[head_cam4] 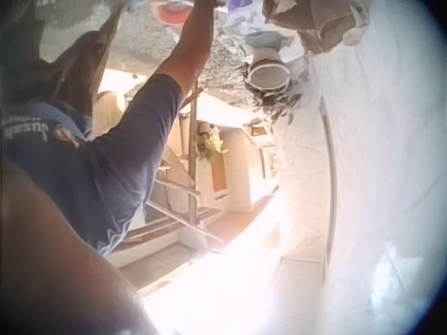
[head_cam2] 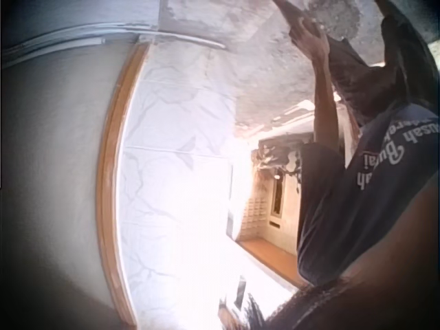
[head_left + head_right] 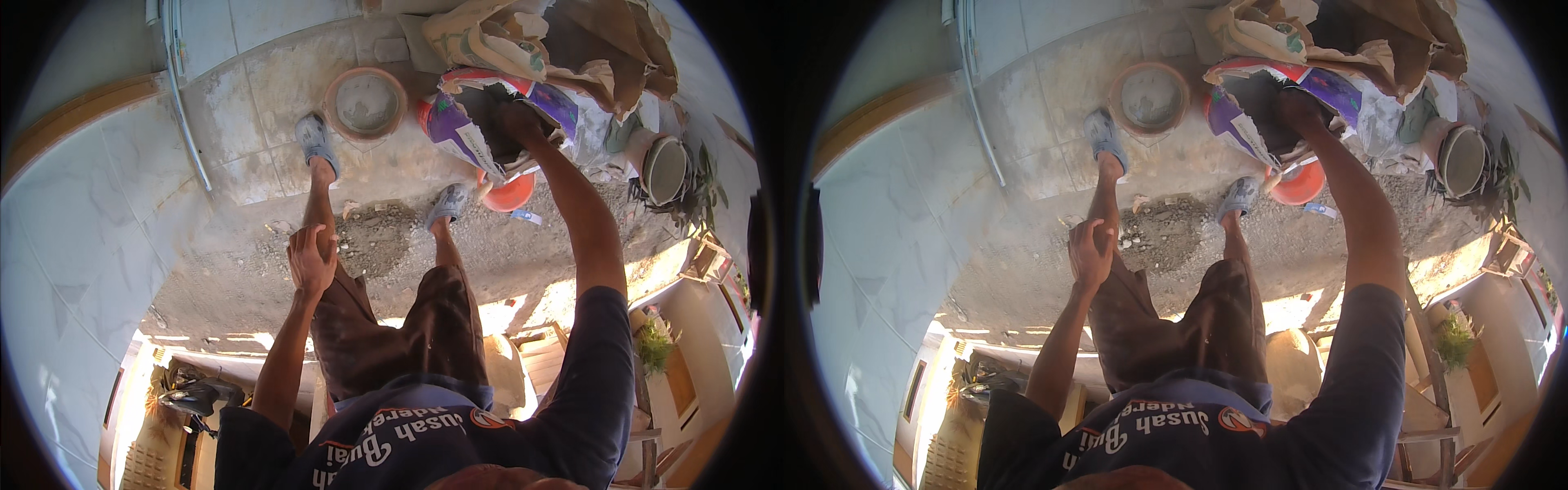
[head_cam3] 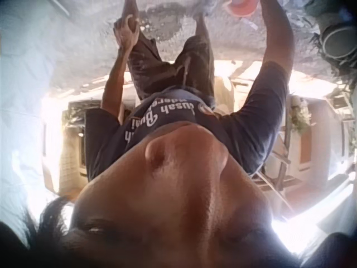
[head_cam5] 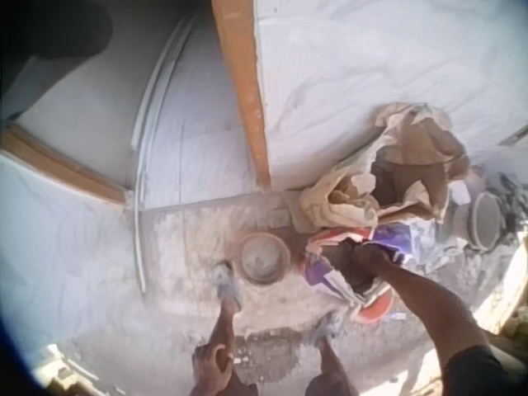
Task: The person scoops a white powder from a bag into a small bucket using a trowel. They then pour water from a larger bucket into the small bucket and mix the contents with the trowel. The person also briefly applies a substance to a wall using the trowel.
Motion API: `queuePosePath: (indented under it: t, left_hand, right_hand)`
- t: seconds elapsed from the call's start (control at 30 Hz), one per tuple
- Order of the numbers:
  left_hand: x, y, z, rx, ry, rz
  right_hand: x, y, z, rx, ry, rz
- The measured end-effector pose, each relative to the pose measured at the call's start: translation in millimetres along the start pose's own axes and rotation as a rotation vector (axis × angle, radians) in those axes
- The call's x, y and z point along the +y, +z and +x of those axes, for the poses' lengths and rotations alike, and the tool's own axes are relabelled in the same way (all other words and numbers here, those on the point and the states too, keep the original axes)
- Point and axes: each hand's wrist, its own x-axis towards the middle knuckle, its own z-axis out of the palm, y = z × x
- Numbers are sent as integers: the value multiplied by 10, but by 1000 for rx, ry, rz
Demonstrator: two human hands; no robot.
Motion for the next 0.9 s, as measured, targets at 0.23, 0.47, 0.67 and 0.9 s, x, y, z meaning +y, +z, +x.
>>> queuePosePath:
  t: [0.23,0.47,0.67,0.9]
  left_hand:
    - [69,27,12,-10,21,4]
    - [143,144,61,-37,60,15]
    - [168,142,-45,-20,19,53]
    - [207,178,-28,-6,54,69]
  right_hand:
    - [85,162,-32,124,-111,0]
    - [266,459,-102,115,-12,81]
    - [7,-71,-190,150,118,347]
    - [157,-144,-389,168,-35,484]
